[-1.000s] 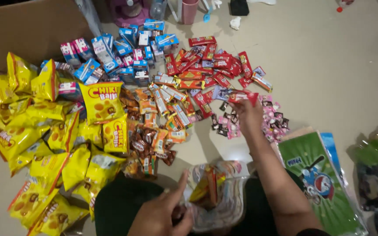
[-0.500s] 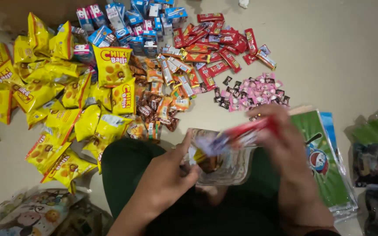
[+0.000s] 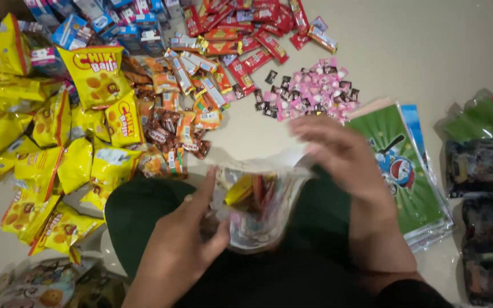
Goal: Packing various snacks and candies into plastic bags to create gift packs while sitting on the floor.
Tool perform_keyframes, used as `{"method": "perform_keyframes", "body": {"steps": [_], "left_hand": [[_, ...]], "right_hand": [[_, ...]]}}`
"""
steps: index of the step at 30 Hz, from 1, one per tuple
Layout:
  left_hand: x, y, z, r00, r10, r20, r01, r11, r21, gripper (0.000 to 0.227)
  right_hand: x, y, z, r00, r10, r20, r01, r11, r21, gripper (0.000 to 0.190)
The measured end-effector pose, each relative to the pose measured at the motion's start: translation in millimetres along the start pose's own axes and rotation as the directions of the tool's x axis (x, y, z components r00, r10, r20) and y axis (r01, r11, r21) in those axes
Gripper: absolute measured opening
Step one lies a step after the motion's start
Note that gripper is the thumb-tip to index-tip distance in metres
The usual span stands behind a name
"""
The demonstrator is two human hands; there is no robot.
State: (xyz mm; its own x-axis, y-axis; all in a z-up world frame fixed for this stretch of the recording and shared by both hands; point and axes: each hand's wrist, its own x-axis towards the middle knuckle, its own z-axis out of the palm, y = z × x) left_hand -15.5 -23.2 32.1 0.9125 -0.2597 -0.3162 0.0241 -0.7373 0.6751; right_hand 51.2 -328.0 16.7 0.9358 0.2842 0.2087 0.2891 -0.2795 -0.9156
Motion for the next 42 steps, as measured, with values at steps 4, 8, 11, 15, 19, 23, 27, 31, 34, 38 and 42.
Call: {"method": "perform_keyframes", "body": {"steps": [4, 8, 11, 15, 19, 23, 27, 31, 34, 38, 42], "left_hand": [[3, 5, -11, 0.973, -0.224, 0.045, 0.227, 0.973, -0.05, 0.086], [11, -14, -14, 0.972, -0.234, -0.009, 0.234, 0.972, -0.01, 0.092], [23, -18, -19, 0.971, -0.238, -0.031, 0.237, 0.971, -0.012, 0.092], [28, -5, -13, 0.972, -0.233, -0.034, 0.232, 0.972, -0.024, 0.094], [11, -4, 8, 0.999, -0.035, 0.019, 0.034, 0.998, 0.053, 0.101], [-3, 2, 19, 0.982, 0.187, 0.007, -0.183, 0.951, 0.249, 0.098], [-9, 10, 24, 0.947, 0.305, -0.101, -0.243, 0.885, 0.397, 0.077], [-4, 15, 25, 0.964, 0.266, 0.025, -0.257, 0.893, 0.37, 0.086], [1, 25, 20, 0.972, 0.23, 0.045, -0.234, 0.937, 0.259, 0.089], [7, 35, 5, 0.993, 0.119, 0.02, -0.119, 0.993, -0.018, 0.082], [10, 27, 7, 0.986, 0.104, -0.132, -0.11, 0.993, -0.036, 0.048]], "right_hand": [[34, 80, -42, 0.86, 0.184, -0.476, -0.275, 0.953, -0.129, 0.023], [16, 317, -44, 0.529, 0.78, -0.335, -0.843, 0.436, -0.316, 0.024], [6, 395, -31, 0.347, 0.905, -0.244, -0.768, 0.126, -0.628, 0.039], [-14, 450, -22, 0.434, 0.852, -0.292, -0.712, 0.126, -0.691, 0.025], [-12, 476, -31, 0.414, 0.871, -0.264, -0.693, 0.114, -0.712, 0.047], [-7, 363, -18, 0.627, 0.778, 0.049, -0.638, 0.548, -0.541, 0.03], [17, 142, -31, 0.791, 0.515, -0.331, -0.364, 0.83, 0.422, 0.016], [-23, -6, -27, 0.911, 0.033, -0.411, -0.028, 0.999, 0.018, 0.023], [-28, -51, -25, 0.713, -0.501, 0.491, 0.685, 0.646, -0.337, 0.02], [-17, -85, 24, 0.888, -0.372, 0.271, 0.449, 0.826, -0.339, 0.018], [-37, -45, 2, 0.83, -0.557, -0.013, 0.529, 0.794, -0.299, 0.01]]}}
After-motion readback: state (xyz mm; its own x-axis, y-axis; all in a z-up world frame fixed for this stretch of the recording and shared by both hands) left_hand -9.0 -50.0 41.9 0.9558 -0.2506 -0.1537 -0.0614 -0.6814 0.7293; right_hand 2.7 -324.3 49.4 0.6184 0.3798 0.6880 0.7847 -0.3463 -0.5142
